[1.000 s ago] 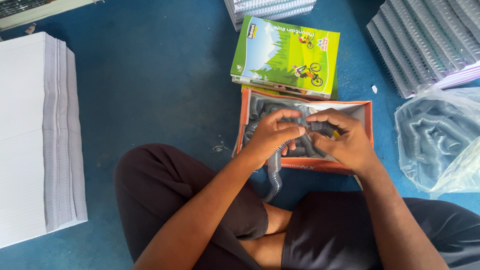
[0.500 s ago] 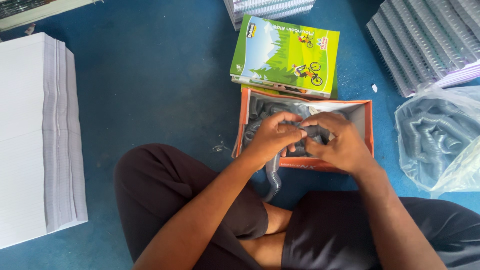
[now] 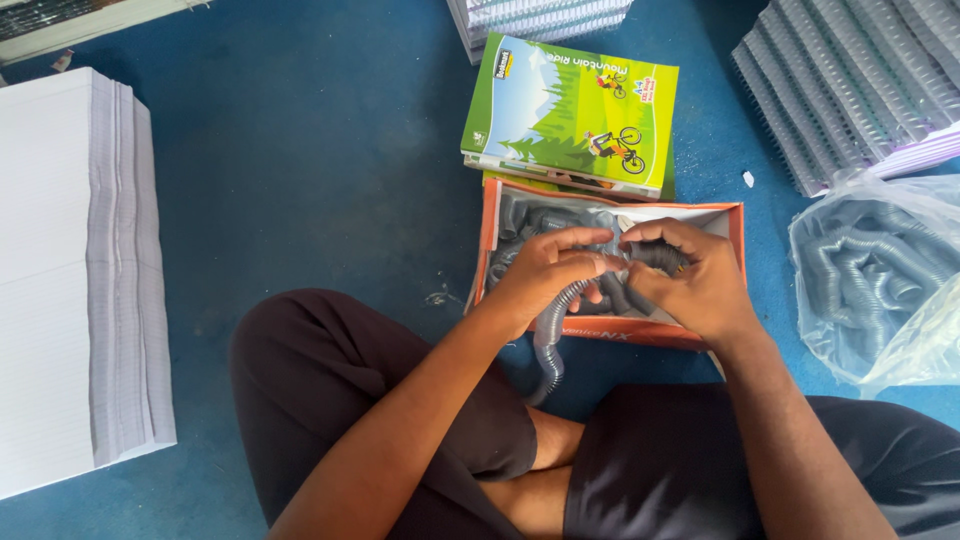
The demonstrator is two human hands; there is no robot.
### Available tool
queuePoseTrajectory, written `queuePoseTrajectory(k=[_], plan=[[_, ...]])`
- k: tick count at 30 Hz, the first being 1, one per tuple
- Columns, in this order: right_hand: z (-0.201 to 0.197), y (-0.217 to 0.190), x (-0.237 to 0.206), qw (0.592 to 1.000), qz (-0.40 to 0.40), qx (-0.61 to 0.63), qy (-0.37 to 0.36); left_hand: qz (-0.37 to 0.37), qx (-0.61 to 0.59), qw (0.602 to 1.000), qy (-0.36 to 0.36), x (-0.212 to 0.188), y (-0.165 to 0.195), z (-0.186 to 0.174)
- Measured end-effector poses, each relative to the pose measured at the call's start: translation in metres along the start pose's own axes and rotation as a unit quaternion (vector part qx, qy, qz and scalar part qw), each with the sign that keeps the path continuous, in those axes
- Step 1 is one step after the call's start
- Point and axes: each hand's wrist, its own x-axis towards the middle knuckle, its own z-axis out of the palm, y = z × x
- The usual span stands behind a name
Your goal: The person sits on the floor and repeatedly picks up gray corrugated plastic tubes from a box, cuts them with yellow-handled pliers, and places the cut pieces back into the box. The person handles the tubes one at a time throughout the clip.
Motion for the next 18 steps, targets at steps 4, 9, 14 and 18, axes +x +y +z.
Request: queuePoseTrajectory(k=[4, 9, 14, 18], plan=[[0.001, -0.002, 0.0, 1.0, 0.002, -0.02, -0.01, 0.004, 0.03, 0.999, 0.018, -0.002, 0.001, 0.0], [0.003, -0.012, 0.001, 0.992, -0.101, -0.063, -0.047, 0.029, 0.036, 0.999, 0.014, -0.004, 0.0, 0.0], [0.004, -0.018, 0.003, 0.982, -0.149, -0.093, -0.075, 0.033, 0.05, 0.998, 0.02, -0.005, -0.001, 0.001], [0.005, -0.016, 0.002, 0.989, -0.093, -0.097, -0.063, 0.03, 0.058, 0.998, 0.021, -0.005, -0.001, 0.003]])
